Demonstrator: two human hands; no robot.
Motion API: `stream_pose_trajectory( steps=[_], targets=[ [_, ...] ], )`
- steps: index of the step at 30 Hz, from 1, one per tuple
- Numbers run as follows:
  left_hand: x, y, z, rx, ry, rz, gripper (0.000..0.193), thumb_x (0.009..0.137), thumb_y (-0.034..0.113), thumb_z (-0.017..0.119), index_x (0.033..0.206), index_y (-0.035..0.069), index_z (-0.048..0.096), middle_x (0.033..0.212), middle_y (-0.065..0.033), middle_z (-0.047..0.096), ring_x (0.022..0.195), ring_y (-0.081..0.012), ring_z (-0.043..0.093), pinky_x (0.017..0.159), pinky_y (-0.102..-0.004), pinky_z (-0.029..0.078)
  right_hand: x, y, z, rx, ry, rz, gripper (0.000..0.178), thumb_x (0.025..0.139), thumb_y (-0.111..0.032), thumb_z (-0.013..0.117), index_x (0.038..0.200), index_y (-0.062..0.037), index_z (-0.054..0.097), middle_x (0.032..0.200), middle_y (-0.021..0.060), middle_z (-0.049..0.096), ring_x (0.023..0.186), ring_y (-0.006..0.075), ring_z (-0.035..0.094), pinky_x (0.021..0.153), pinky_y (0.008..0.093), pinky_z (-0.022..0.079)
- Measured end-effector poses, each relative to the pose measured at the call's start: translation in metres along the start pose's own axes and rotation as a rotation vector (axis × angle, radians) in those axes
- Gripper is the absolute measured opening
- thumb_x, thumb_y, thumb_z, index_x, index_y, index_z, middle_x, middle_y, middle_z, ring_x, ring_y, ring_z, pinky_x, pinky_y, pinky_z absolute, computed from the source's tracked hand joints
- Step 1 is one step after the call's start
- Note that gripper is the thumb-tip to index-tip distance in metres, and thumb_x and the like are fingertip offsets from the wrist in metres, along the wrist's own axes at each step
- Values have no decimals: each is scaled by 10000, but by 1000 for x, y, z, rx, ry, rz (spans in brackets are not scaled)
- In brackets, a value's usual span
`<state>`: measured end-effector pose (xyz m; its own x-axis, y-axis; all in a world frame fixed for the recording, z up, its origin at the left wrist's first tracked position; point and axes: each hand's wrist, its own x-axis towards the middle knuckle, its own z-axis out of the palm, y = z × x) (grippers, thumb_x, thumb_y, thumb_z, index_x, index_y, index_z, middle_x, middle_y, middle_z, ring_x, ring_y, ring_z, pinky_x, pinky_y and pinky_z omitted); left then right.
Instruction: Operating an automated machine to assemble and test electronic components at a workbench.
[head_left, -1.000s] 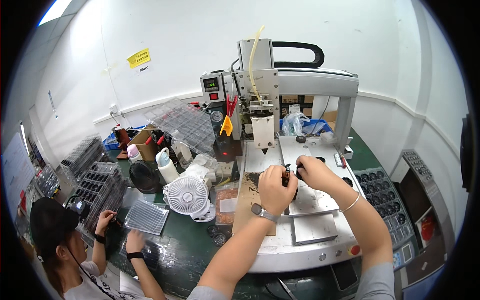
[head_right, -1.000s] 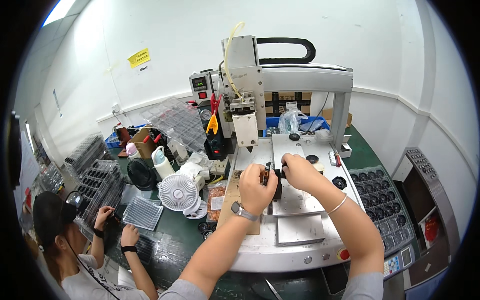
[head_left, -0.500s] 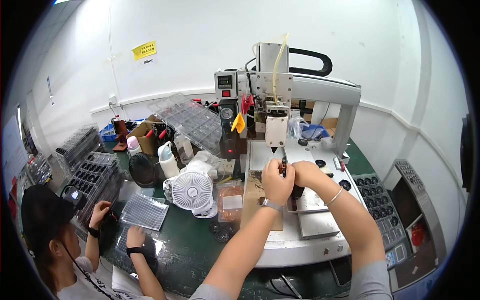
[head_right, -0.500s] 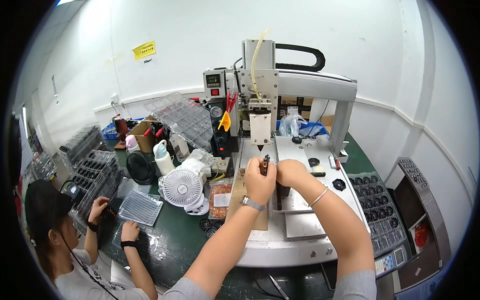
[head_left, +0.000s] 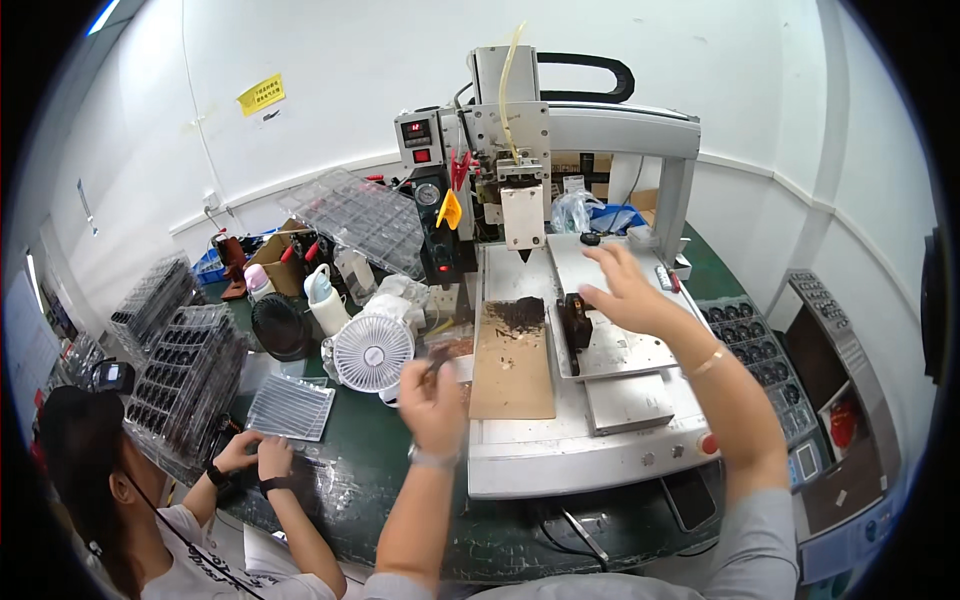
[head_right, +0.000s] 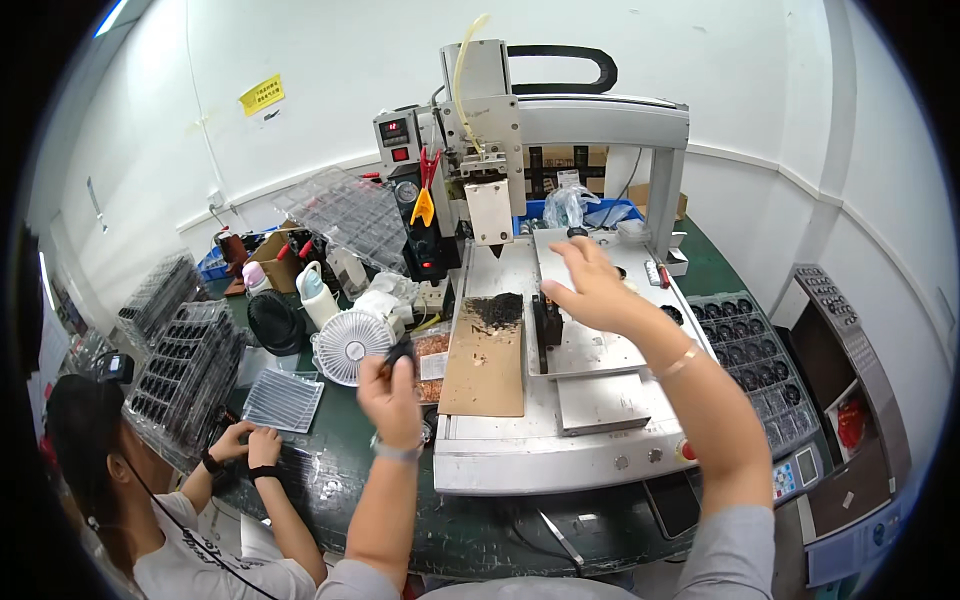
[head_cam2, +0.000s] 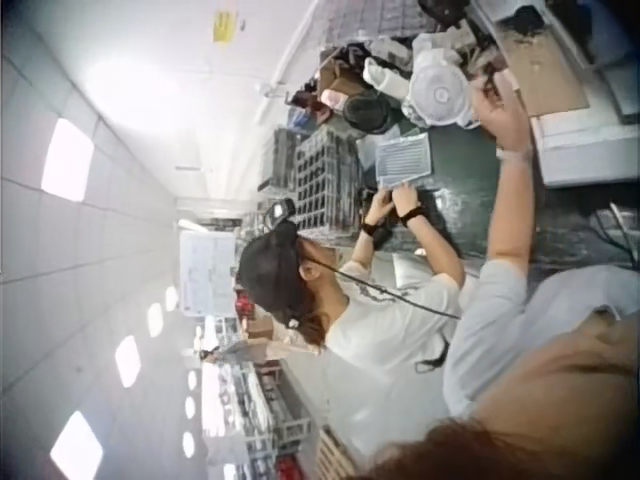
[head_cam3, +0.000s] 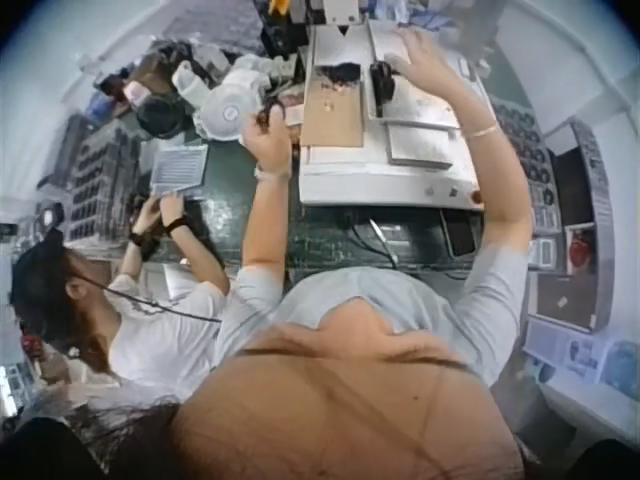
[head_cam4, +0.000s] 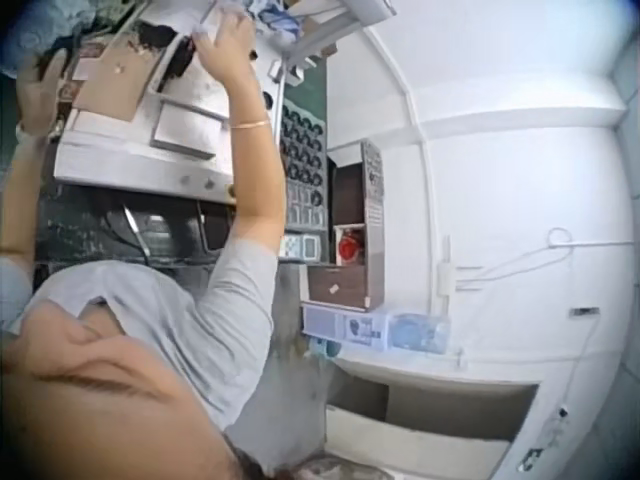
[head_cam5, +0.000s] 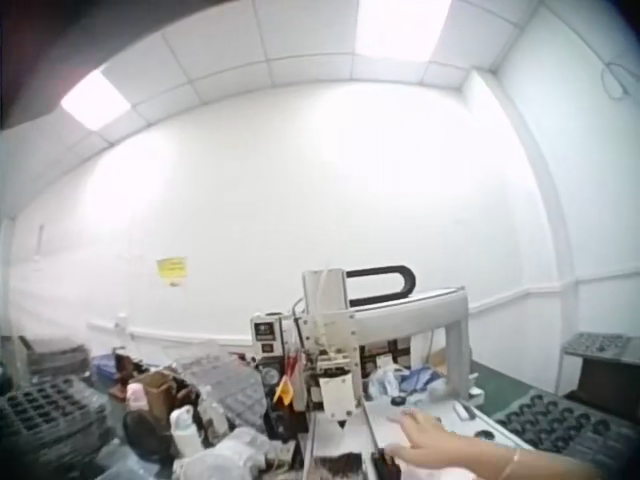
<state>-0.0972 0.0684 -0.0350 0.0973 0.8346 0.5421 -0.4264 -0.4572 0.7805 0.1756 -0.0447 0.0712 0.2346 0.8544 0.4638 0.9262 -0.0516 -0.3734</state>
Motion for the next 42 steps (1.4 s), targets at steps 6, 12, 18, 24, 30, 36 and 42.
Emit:
stream_pose_trajectory(
  steps=[6, 12, 18, 24, 30, 36, 42],
  targets=[
    [-73, 18, -189, 1082, 34, -56, 127, 841, 31, 643, 878, 13, 523, 812, -89, 522, 747, -205, 519, 680, -354, 429, -161, 16, -96, -460, -686, 257, 210, 733, -222, 722, 848, -69, 635, 714, 156, 637, 678, 337, 631, 614, 430, 481],
    [-90, -5, -232, 1697, -328, -191, 331, 775, 184, 741, 992, -16, 590, 973, -195, 575, 915, -396, 557, 804, -466, 462, -220, 65, -100, -330, -565, 369, 446, 604, -418, 817, 712, -62, 572, 660, 139, 587, 635, 346, 590, 587, 419, 449],
    [-60, 39, -142, 1370, -294, 128, 343, 776, 178, 741, 1042, 3, 614, 1052, -194, 589, 992, -379, 547, 876, -448, 443, -194, 84, -102, -373, -716, 302, 546, 522, -527, 842, 613, -82, 540, 601, 115, 557, 582, 328, 568, 537, 403, 411],
    [-26, 99, 3, 869, -759, 569, 350, 764, 201, 760, 1051, 42, 639, 1027, -131, 597, 969, -318, 570, 832, -409, 452, -184, 114, -104, -71, -273, 274, 383, 765, -316, 774, 631, -51, 532, 581, 71, 551, 514, 209, 539, 495, 338, 399],
    [-51, 108, 138, 529, -1246, 975, 348, 780, 290, 721, 1026, 71, 607, 1012, -83, 569, 970, -238, 552, 821, -373, 429, -42, 80, -86, 926, 440, 348, 198, 916, -199, 634, 784, -85, 540, 643, -36, 479, 570, 75, 457, 529, 245, 377],
    [-64, 2, 190, 824, -1375, 840, 480, 873, 430, 600, 1126, 22, 585, 1201, -181, 555, 1203, -318, 496, 1043, -498, 358, -25, 200, 4, -133, 749, 390, 252, 812, -224, 703, 695, -34, 585, 665, 94, 556, 709, 265, 582, 663, 396, 472],
    [-65, -4, 169, 686, -1500, 657, 532, 876, 385, 605, 1271, 41, 516, 1360, -181, 483, 1327, -340, 416, 1088, -544, 310, -36, 163, -21, -37, 250, 583, 312, 785, -294, 721, 797, 13, 668, 897, 207, 627, 915, 349, 621, 812, 437, 496]
  ],
)
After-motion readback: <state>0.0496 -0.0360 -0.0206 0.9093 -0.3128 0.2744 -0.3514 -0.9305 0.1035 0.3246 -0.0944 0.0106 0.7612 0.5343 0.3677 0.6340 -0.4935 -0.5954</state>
